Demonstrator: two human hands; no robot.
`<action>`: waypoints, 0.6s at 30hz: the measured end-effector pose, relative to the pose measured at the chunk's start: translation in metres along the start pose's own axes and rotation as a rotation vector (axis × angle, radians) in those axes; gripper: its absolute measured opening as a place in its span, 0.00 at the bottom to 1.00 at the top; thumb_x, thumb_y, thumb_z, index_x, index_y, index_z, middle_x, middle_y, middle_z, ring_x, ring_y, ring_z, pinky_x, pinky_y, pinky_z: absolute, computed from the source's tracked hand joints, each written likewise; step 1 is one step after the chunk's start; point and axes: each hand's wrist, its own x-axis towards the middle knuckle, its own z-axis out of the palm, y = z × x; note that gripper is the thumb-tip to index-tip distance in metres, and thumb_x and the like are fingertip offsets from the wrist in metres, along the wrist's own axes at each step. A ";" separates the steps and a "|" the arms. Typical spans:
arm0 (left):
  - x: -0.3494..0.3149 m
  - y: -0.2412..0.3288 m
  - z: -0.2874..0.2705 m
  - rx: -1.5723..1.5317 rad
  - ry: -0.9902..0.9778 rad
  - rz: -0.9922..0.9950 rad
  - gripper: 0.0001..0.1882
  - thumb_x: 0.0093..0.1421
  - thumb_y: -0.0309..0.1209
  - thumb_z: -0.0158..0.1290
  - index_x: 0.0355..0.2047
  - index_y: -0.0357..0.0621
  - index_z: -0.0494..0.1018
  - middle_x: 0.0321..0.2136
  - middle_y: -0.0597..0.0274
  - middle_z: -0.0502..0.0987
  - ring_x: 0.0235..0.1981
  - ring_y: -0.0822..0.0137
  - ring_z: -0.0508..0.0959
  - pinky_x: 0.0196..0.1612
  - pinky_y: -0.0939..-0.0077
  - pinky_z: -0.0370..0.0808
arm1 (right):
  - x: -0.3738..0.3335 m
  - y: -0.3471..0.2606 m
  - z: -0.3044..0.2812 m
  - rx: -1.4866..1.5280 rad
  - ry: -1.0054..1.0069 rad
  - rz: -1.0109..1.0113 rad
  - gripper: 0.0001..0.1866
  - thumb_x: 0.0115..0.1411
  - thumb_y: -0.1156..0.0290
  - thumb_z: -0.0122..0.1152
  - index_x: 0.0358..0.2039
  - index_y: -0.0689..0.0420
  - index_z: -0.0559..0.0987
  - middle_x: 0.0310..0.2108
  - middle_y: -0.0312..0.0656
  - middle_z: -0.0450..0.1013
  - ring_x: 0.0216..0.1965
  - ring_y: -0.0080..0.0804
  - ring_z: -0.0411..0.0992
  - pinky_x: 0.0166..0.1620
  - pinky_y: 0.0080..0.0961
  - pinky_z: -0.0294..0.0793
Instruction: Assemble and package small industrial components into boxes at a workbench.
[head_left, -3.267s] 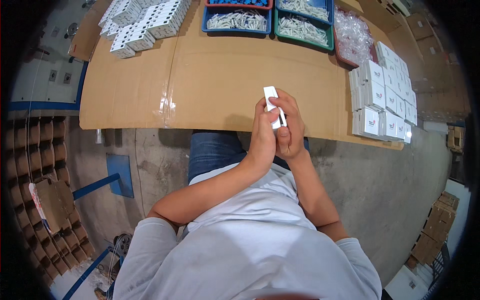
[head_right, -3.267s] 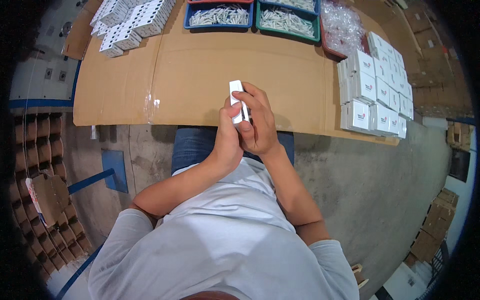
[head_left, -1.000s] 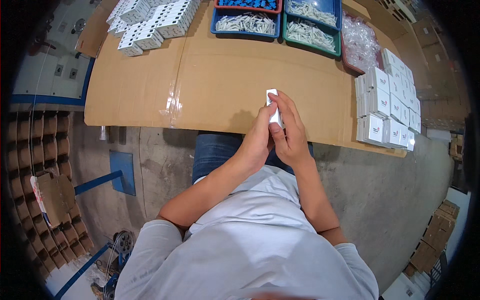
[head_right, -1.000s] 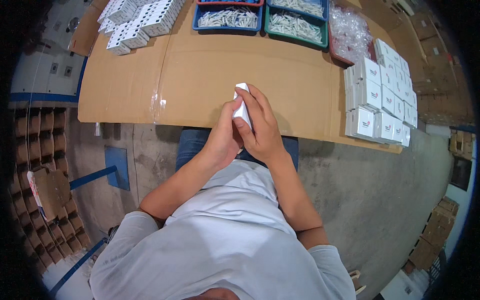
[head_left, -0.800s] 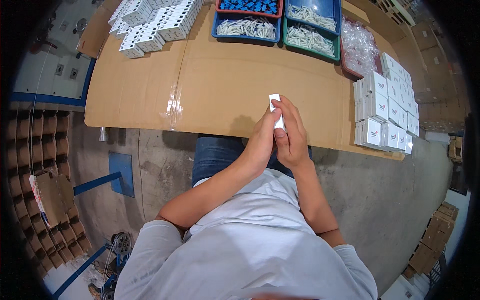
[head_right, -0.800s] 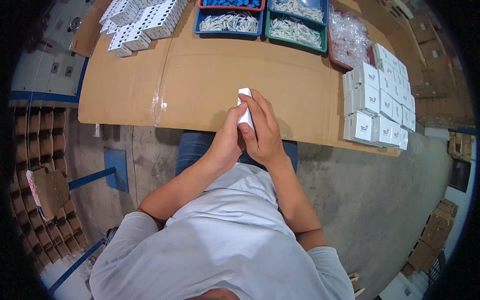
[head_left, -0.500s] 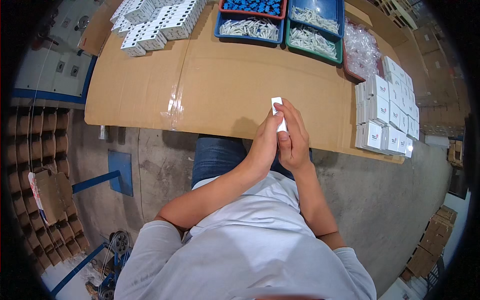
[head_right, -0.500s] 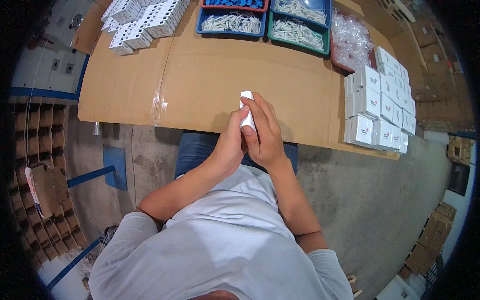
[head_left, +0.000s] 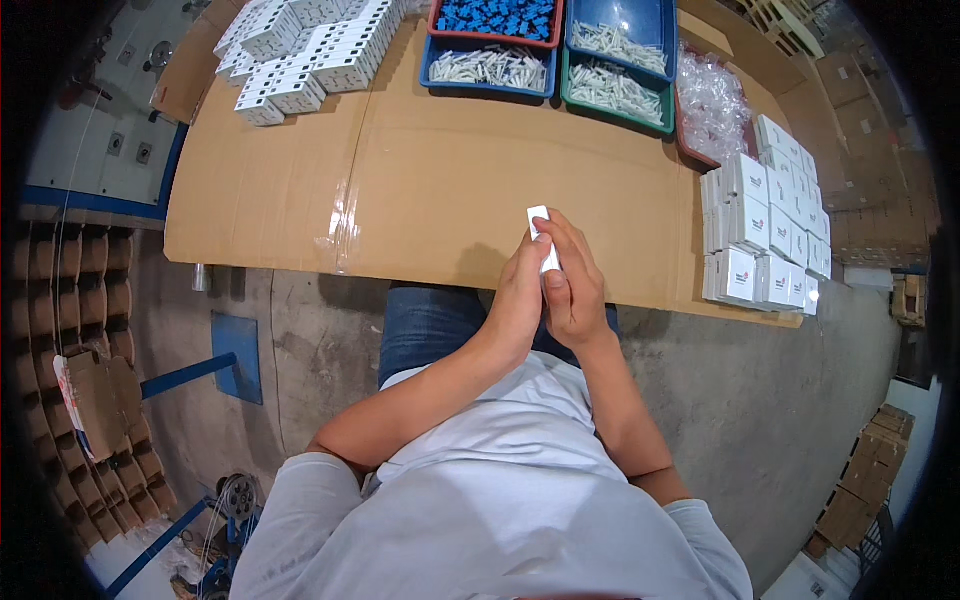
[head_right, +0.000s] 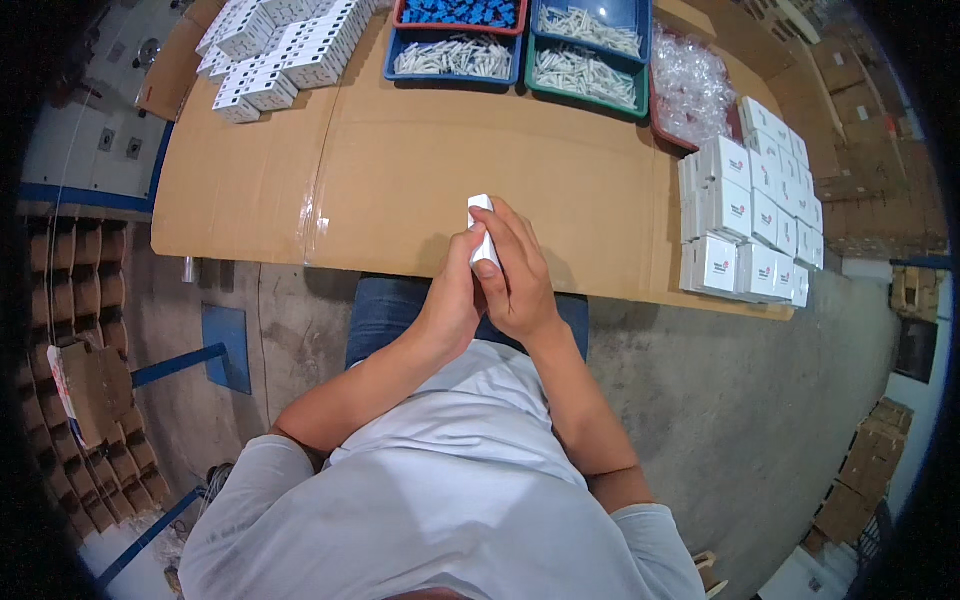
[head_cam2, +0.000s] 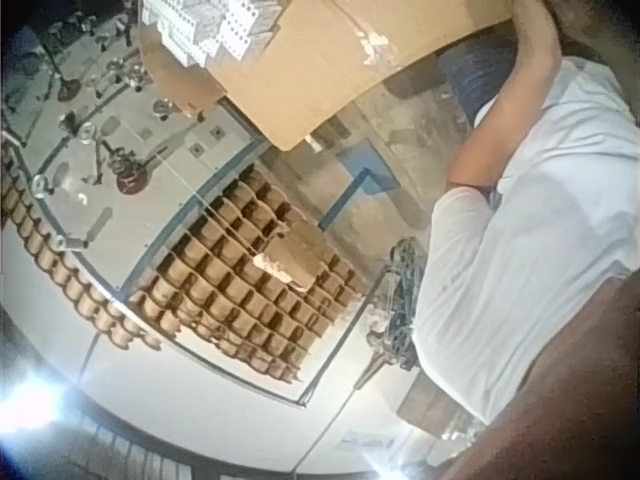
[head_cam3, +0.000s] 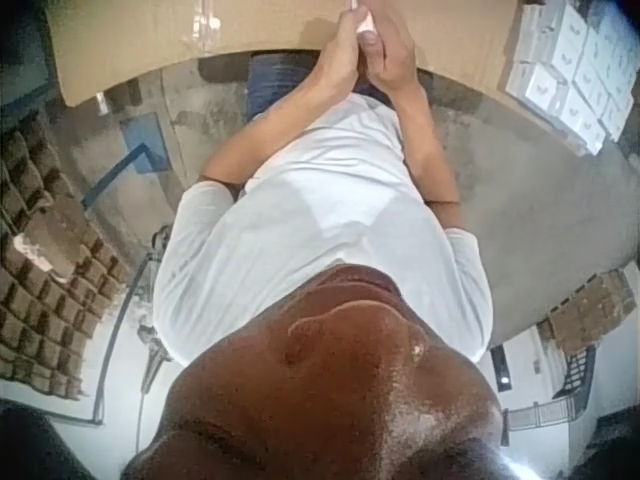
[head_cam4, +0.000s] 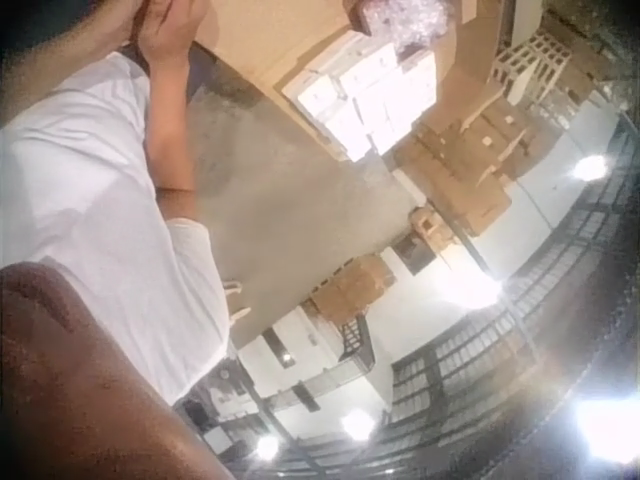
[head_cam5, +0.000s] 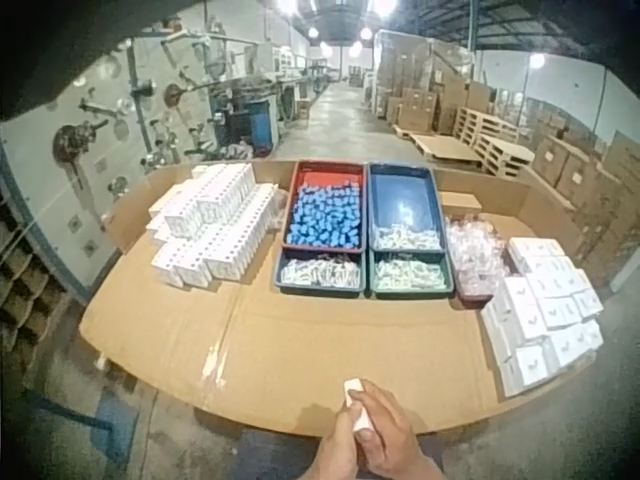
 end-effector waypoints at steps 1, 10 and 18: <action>-0.001 0.000 0.000 -0.001 -0.004 0.002 0.24 0.70 0.54 0.44 0.53 0.49 0.69 0.43 0.68 0.73 0.45 0.73 0.75 0.47 0.74 0.72 | 0.000 -0.001 0.000 -0.003 0.001 -0.003 0.27 0.73 0.54 0.46 0.58 0.65 0.73 0.59 0.63 0.68 0.57 0.60 0.70 0.60 0.44 0.68; 0.002 0.004 -0.003 0.007 -0.048 -0.065 0.30 0.70 0.59 0.42 0.58 0.49 0.66 0.44 0.66 0.74 0.48 0.71 0.75 0.49 0.73 0.72 | 0.002 0.001 -0.004 -0.003 0.001 0.051 0.32 0.72 0.47 0.45 0.60 0.65 0.72 0.60 0.59 0.69 0.59 0.53 0.70 0.61 0.41 0.68; 0.014 -0.009 -0.018 0.522 -0.112 0.497 0.36 0.71 0.49 0.52 0.67 0.40 0.52 0.50 0.50 0.67 0.50 0.61 0.73 0.51 0.66 0.74 | 0.009 -0.007 0.000 0.519 0.045 0.395 0.55 0.64 0.23 0.19 0.63 0.62 0.71 0.67 0.53 0.63 0.69 0.42 0.60 0.69 0.36 0.55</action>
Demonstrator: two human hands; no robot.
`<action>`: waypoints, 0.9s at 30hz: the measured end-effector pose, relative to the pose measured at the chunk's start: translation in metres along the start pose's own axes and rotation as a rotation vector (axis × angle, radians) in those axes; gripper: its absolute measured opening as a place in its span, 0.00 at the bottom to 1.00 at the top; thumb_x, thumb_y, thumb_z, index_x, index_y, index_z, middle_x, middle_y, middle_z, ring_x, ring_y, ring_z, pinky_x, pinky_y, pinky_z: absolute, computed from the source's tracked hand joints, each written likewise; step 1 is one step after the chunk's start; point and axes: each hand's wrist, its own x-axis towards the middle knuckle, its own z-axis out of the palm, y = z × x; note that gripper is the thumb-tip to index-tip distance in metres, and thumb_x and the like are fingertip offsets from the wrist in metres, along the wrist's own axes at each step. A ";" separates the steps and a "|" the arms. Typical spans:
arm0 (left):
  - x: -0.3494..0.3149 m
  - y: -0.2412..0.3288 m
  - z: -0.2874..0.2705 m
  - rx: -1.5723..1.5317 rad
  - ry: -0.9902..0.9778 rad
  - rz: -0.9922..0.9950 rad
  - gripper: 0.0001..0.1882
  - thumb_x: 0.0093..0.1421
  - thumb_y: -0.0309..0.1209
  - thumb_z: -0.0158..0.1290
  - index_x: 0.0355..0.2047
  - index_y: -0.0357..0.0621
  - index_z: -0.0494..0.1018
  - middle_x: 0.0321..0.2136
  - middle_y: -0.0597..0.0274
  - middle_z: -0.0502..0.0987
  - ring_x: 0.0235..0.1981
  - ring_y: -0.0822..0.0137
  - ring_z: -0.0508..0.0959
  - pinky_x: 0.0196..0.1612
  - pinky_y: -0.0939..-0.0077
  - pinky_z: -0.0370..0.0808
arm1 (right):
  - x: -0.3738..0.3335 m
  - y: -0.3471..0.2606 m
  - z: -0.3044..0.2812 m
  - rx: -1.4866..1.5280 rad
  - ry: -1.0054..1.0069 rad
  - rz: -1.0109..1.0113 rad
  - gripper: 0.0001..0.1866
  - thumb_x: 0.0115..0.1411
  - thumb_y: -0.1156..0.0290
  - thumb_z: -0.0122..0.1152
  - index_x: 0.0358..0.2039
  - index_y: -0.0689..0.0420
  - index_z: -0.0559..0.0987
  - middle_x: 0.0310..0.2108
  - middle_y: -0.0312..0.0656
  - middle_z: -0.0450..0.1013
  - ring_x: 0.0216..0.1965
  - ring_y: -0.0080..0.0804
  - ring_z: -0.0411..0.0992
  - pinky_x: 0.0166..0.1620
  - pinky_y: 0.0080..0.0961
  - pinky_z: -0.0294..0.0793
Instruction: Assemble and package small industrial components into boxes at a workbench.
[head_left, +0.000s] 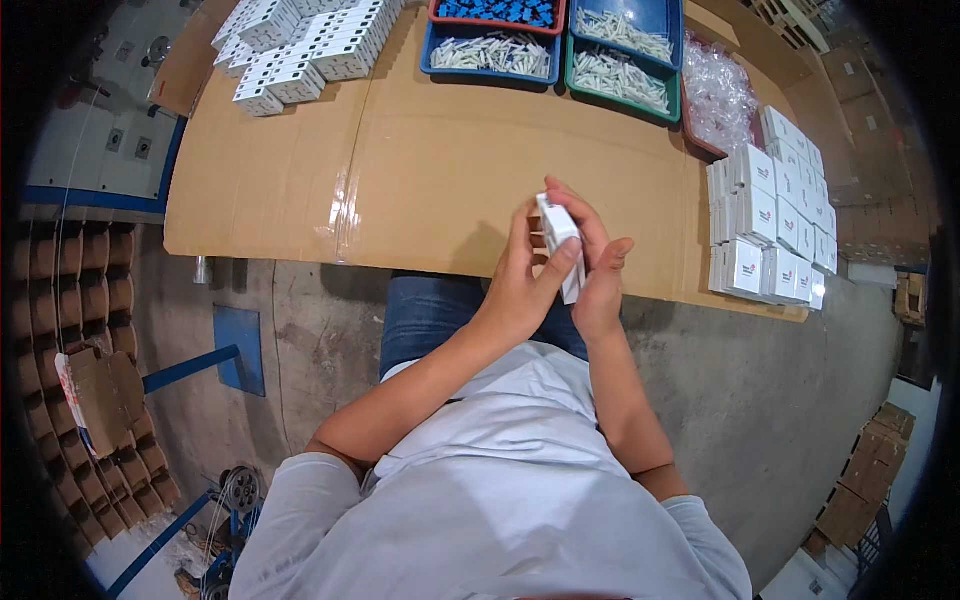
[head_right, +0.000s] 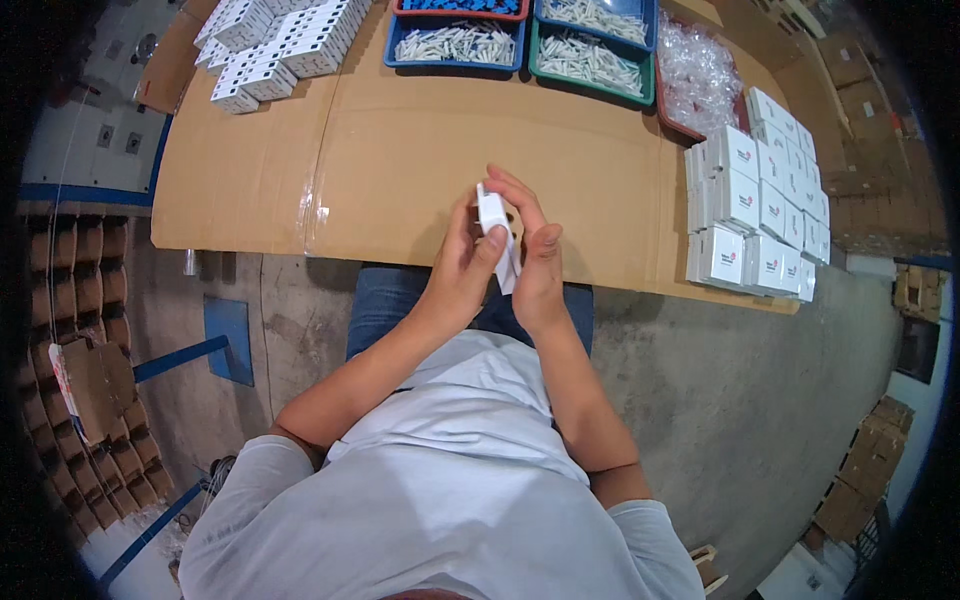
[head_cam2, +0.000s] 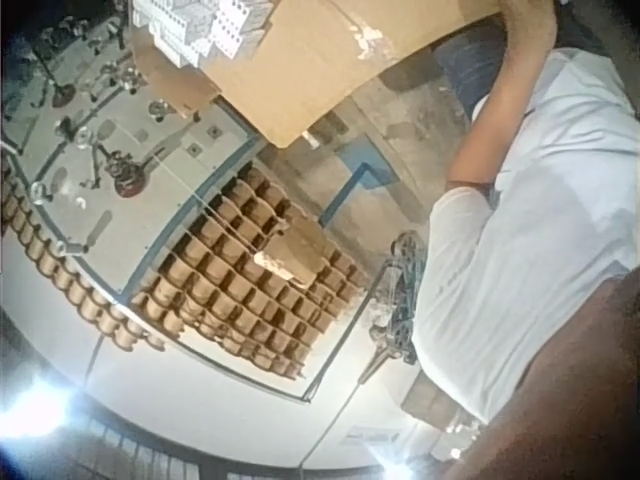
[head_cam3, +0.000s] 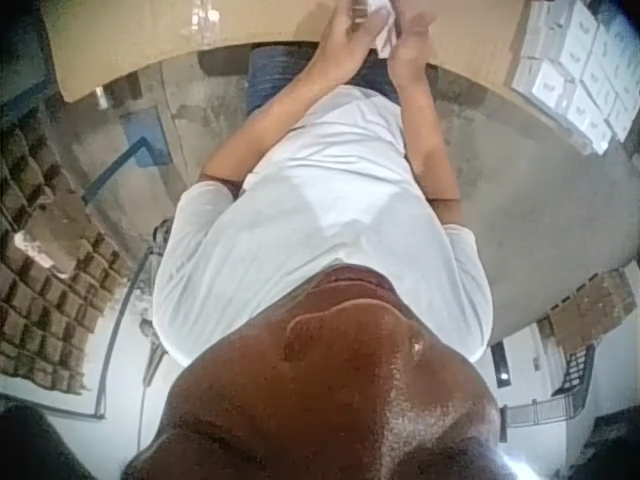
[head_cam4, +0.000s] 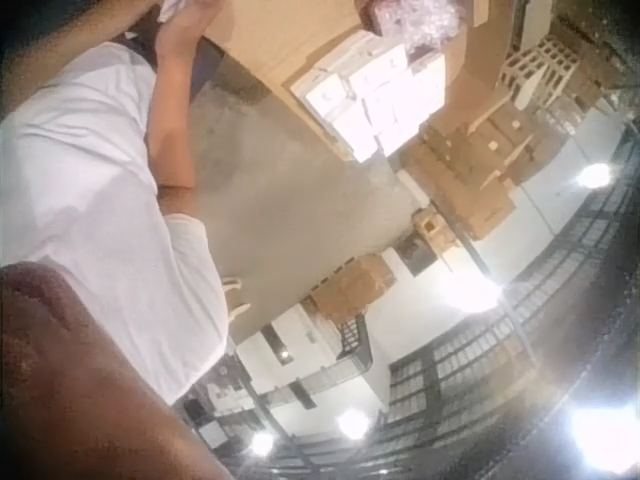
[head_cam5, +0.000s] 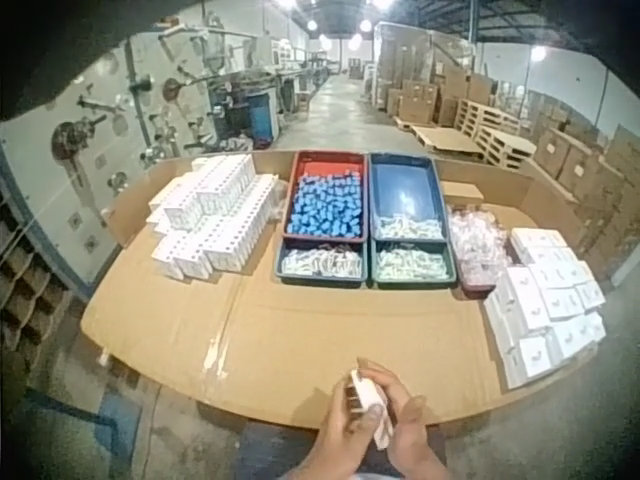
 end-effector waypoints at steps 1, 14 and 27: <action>0.000 0.001 0.000 -0.076 0.009 -0.034 0.36 0.71 0.48 0.50 0.67 0.39 0.49 0.50 0.48 0.67 0.52 0.62 0.72 0.52 0.66 0.73 | 0.002 0.001 0.001 -0.053 -0.007 -0.046 0.55 0.64 0.24 0.19 0.63 0.62 0.71 0.69 0.53 0.59 0.70 0.44 0.58 0.70 0.38 0.53; -0.004 -0.014 0.020 -0.143 0.068 0.027 0.32 0.76 0.50 0.34 0.69 0.42 0.45 0.63 0.46 0.56 0.65 0.56 0.60 0.67 0.64 0.57 | -0.004 -0.003 0.016 -0.036 -0.083 -0.084 0.60 0.61 0.22 0.12 0.71 0.63 0.59 0.73 0.52 0.53 0.76 0.46 0.44 0.75 0.44 0.24; 0.006 -0.011 0.003 -0.419 0.069 -0.297 0.34 0.71 0.57 0.41 0.67 0.46 0.57 0.54 0.61 0.71 0.53 0.68 0.74 0.56 0.70 0.72 | -0.003 -0.014 0.006 0.109 -0.096 -0.019 0.58 0.60 0.24 0.47 0.73 0.63 0.55 0.76 0.49 0.47 0.75 0.41 0.47 0.73 0.38 0.44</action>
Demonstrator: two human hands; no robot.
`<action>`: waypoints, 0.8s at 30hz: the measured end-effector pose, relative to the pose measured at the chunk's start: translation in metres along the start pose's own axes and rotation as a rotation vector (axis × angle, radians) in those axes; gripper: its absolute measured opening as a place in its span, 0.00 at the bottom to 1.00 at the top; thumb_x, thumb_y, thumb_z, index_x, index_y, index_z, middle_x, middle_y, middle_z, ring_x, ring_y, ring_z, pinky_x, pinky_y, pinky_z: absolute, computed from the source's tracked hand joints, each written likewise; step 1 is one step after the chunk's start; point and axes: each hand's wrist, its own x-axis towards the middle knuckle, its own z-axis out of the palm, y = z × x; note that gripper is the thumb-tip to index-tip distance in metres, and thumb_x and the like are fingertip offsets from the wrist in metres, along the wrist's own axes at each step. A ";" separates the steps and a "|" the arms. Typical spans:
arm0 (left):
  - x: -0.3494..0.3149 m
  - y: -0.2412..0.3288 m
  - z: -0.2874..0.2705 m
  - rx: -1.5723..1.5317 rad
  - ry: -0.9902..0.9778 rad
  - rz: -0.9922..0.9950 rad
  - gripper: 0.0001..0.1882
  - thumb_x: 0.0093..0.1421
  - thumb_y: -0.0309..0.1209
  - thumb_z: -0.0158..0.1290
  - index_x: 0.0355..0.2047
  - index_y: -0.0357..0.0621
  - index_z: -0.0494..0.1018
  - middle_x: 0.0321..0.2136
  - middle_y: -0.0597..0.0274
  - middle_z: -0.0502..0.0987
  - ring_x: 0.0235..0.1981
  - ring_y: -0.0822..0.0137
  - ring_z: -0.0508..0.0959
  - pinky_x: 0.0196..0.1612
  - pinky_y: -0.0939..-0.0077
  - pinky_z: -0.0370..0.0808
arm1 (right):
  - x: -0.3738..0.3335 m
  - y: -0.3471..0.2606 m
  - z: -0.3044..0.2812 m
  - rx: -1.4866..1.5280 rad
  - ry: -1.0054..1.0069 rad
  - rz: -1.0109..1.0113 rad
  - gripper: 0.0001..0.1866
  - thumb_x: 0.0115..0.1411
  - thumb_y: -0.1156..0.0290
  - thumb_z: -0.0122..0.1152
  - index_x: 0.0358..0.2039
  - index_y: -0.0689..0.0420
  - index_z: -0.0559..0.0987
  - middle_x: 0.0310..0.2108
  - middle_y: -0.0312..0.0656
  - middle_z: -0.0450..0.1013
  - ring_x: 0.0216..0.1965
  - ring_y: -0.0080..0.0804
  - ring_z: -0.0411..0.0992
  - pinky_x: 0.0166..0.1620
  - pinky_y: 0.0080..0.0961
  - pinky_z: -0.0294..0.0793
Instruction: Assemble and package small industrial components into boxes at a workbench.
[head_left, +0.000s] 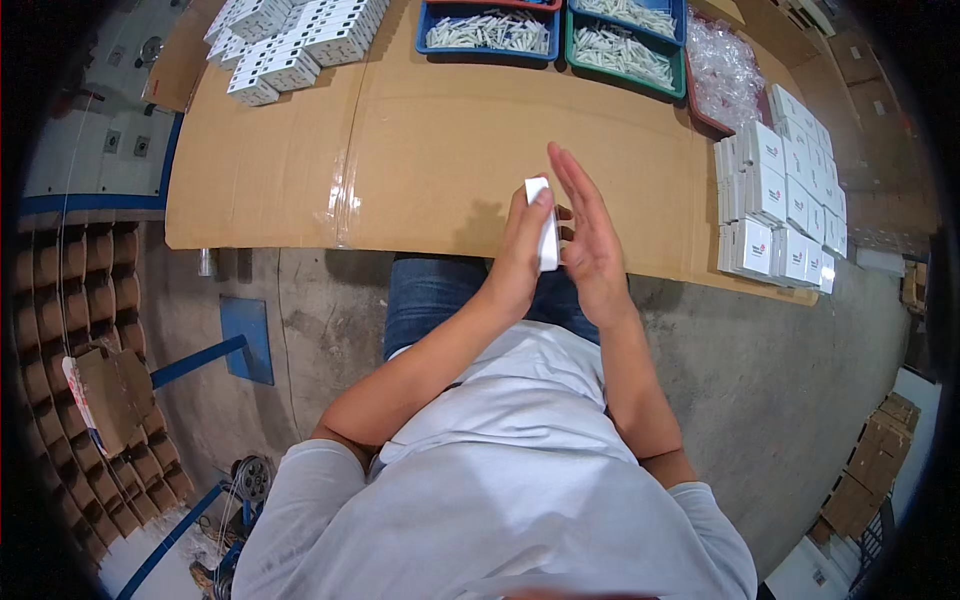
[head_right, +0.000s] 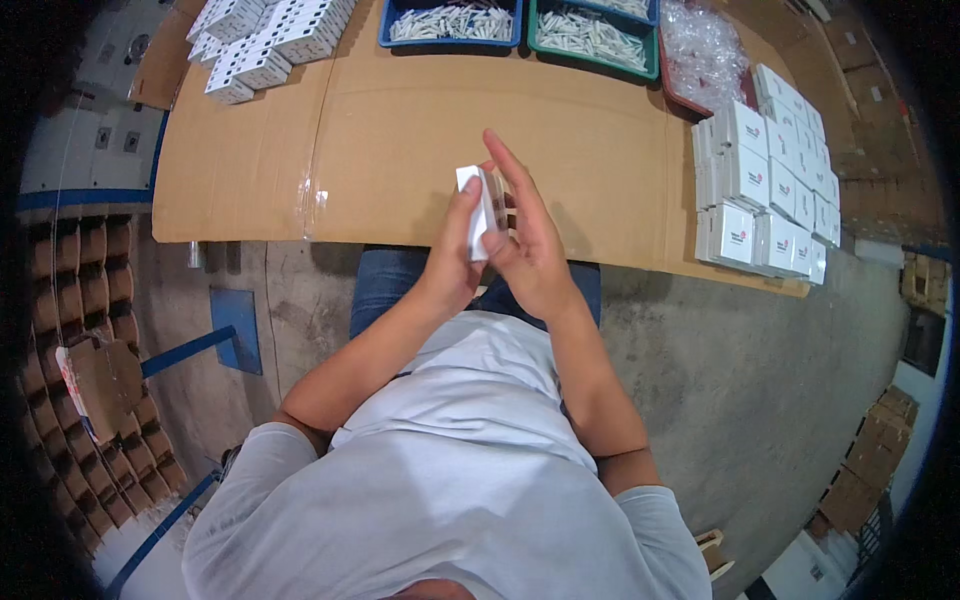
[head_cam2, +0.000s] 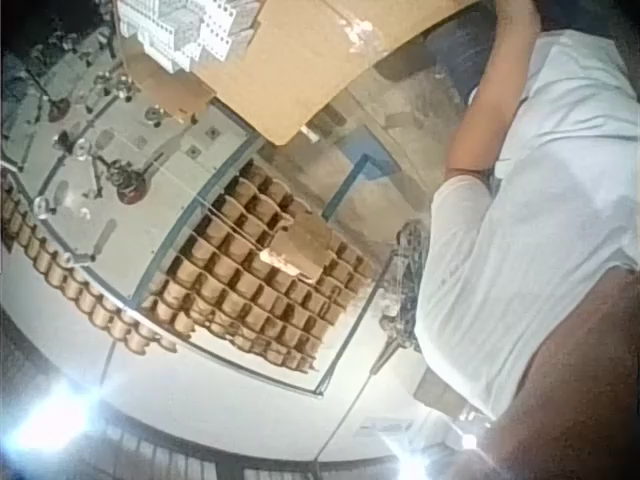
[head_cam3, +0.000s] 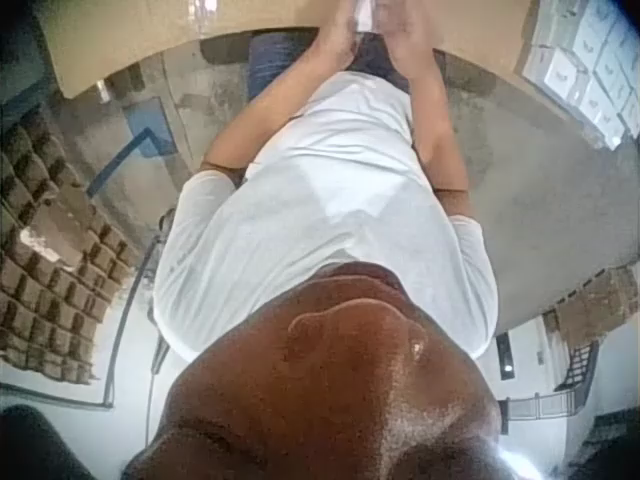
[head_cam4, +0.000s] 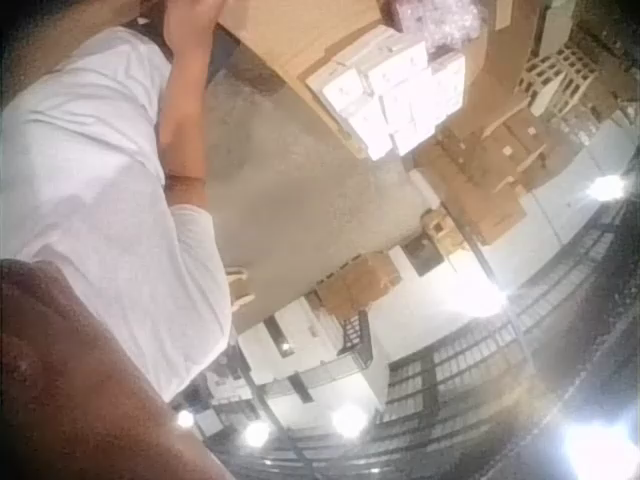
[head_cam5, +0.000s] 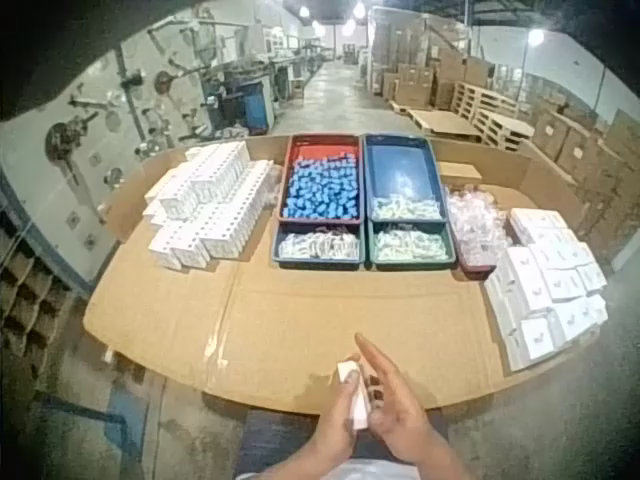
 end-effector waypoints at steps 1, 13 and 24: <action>-0.002 0.010 -0.002 -0.056 -0.007 -0.114 0.33 0.70 0.58 0.41 0.65 0.47 0.61 0.50 0.62 0.73 0.49 0.68 0.76 0.50 0.70 0.75 | -0.003 -0.005 -0.002 -0.104 -0.045 -0.013 0.53 0.57 0.34 0.59 0.71 0.60 0.59 0.75 0.49 0.49 0.75 0.43 0.50 0.72 0.40 0.49; -0.022 0.039 0.004 -0.130 -0.073 -0.233 0.27 0.68 0.59 0.46 0.55 0.53 0.66 0.43 0.67 0.75 0.44 0.71 0.79 0.45 0.74 0.77 | -0.001 0.004 -0.016 -0.472 -0.072 -0.260 0.37 0.60 0.47 0.68 0.63 0.57 0.73 0.62 0.51 0.67 0.59 0.46 0.70 0.53 0.33 0.76; -0.021 0.031 0.003 -0.104 -0.036 -0.188 0.27 0.68 0.55 0.48 0.58 0.53 0.64 0.43 0.68 0.72 0.43 0.73 0.77 0.46 0.74 0.77 | -0.002 0.005 -0.015 -0.497 -0.080 -0.259 0.39 0.60 0.47 0.67 0.63 0.60 0.71 0.65 0.56 0.63 0.62 0.51 0.68 0.59 0.36 0.71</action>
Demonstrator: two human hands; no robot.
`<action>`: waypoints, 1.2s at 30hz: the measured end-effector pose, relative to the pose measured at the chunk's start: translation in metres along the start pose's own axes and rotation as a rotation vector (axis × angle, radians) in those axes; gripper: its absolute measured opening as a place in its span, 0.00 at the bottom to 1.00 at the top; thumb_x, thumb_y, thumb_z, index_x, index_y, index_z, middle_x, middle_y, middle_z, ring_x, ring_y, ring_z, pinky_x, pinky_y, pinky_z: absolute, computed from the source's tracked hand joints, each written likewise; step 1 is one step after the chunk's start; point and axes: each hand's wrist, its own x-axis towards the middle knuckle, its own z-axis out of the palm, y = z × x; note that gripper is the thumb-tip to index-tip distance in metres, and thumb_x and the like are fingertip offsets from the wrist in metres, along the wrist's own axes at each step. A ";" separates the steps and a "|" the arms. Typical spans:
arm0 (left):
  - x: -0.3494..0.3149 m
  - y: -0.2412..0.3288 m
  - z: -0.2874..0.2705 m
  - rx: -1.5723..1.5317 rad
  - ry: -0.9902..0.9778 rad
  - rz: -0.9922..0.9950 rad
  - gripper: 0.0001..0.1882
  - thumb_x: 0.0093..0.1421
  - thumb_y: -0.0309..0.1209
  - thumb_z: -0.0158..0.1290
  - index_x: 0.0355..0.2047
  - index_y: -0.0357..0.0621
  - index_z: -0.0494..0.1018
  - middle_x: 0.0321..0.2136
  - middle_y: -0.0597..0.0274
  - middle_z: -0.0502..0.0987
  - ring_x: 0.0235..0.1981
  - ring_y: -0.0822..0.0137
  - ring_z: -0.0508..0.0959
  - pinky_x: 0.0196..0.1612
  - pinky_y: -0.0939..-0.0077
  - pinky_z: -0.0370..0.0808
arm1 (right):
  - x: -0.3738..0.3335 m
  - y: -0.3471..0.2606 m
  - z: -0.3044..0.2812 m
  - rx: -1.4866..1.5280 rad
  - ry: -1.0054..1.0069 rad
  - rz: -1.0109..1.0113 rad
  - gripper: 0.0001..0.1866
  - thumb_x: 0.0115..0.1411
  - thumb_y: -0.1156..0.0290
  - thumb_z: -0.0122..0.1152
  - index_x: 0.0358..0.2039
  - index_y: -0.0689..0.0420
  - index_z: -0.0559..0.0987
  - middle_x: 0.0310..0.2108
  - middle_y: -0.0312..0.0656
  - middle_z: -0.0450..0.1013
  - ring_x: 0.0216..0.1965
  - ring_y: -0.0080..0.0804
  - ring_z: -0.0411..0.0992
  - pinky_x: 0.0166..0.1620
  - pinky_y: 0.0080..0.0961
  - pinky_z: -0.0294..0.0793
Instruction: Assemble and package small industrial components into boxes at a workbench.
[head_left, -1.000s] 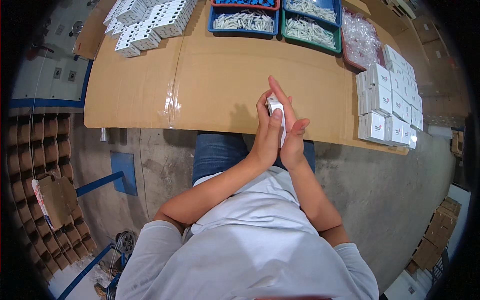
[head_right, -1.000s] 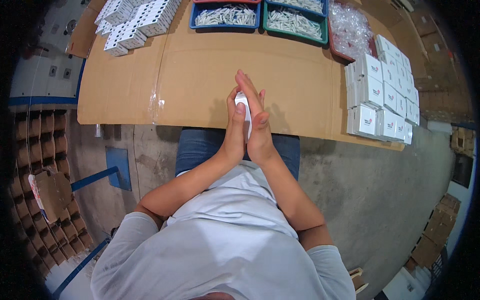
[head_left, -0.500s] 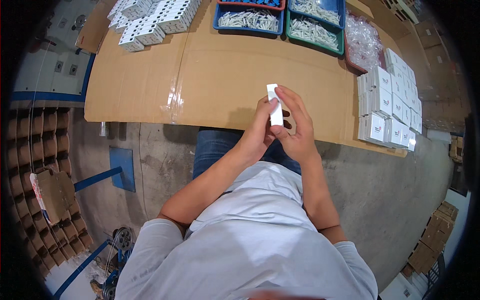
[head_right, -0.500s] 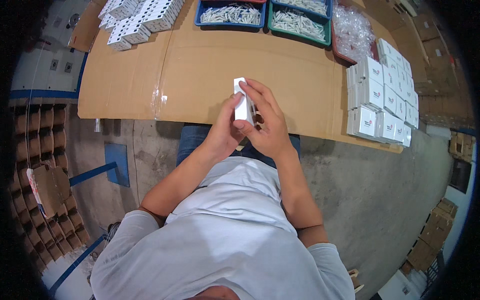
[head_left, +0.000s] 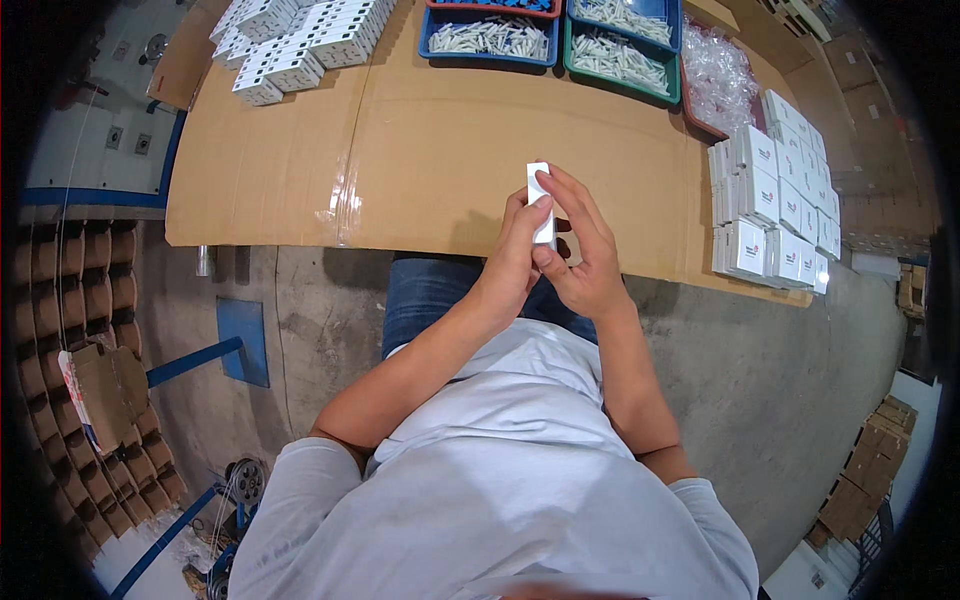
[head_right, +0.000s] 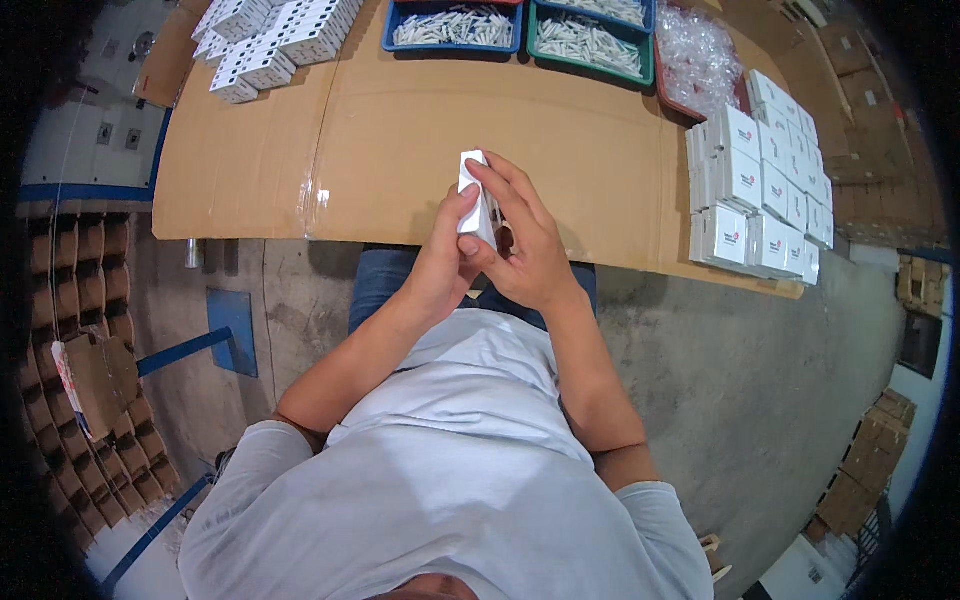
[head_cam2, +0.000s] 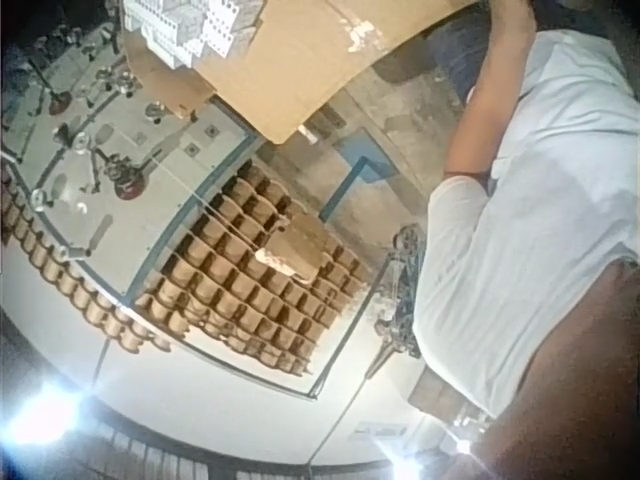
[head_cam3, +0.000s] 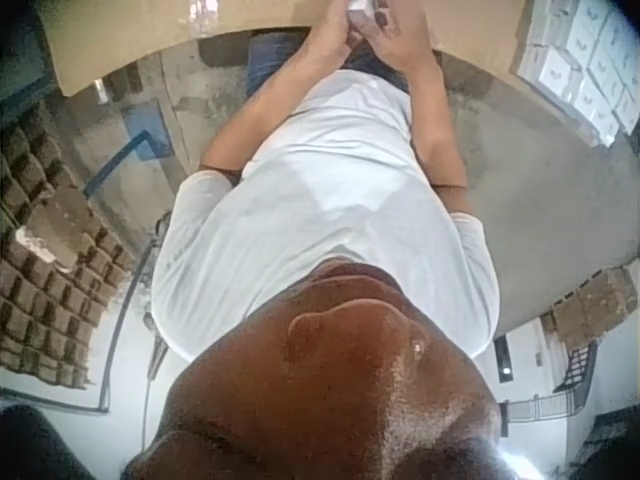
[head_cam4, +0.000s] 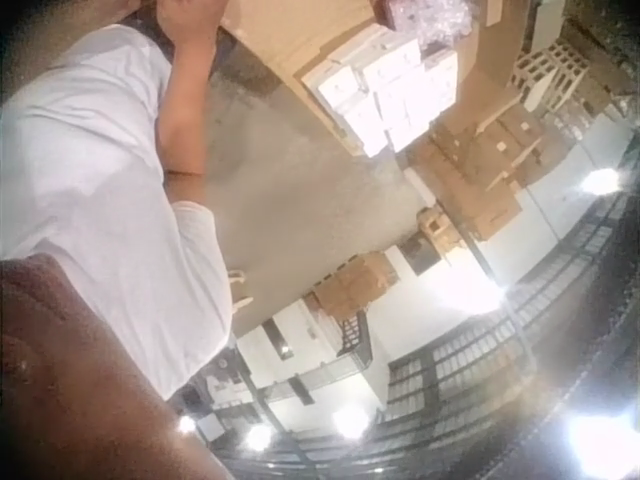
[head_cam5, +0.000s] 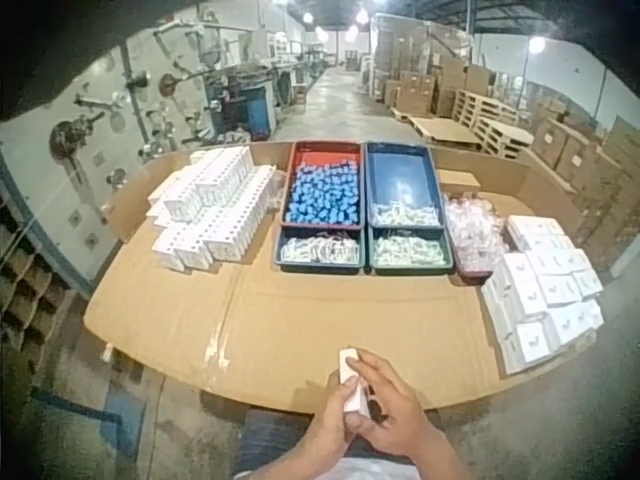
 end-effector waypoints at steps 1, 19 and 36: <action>0.001 -0.002 -0.001 0.001 -0.001 0.002 0.27 0.68 0.55 0.48 0.58 0.53 0.64 0.43 0.68 0.72 0.43 0.73 0.77 0.46 0.74 0.77 | 0.000 0.001 0.000 0.000 0.001 -0.002 0.39 0.60 0.47 0.67 0.63 0.60 0.71 0.65 0.56 0.63 0.62 0.51 0.68 0.59 0.36 0.71; 0.002 -0.028 0.016 -0.108 0.129 0.041 0.27 0.69 0.56 0.43 0.53 0.47 0.69 0.43 0.66 0.74 0.45 0.73 0.76 0.49 0.74 0.73 | -0.009 0.015 0.007 -0.168 0.092 -0.197 0.30 0.71 0.52 0.49 0.59 0.67 0.70 0.58 0.65 0.67 0.57 0.63 0.69 0.58 0.45 0.70; -0.004 -0.011 0.015 -0.089 0.039 0.149 0.29 0.70 0.52 0.42 0.63 0.46 0.62 0.48 0.62 0.73 0.49 0.69 0.76 0.54 0.68 0.71 | -0.005 0.004 0.016 0.295 0.177 0.097 0.46 0.68 0.31 0.40 0.67 0.62 0.65 0.66 0.54 0.65 0.67 0.46 0.64 0.64 0.38 0.64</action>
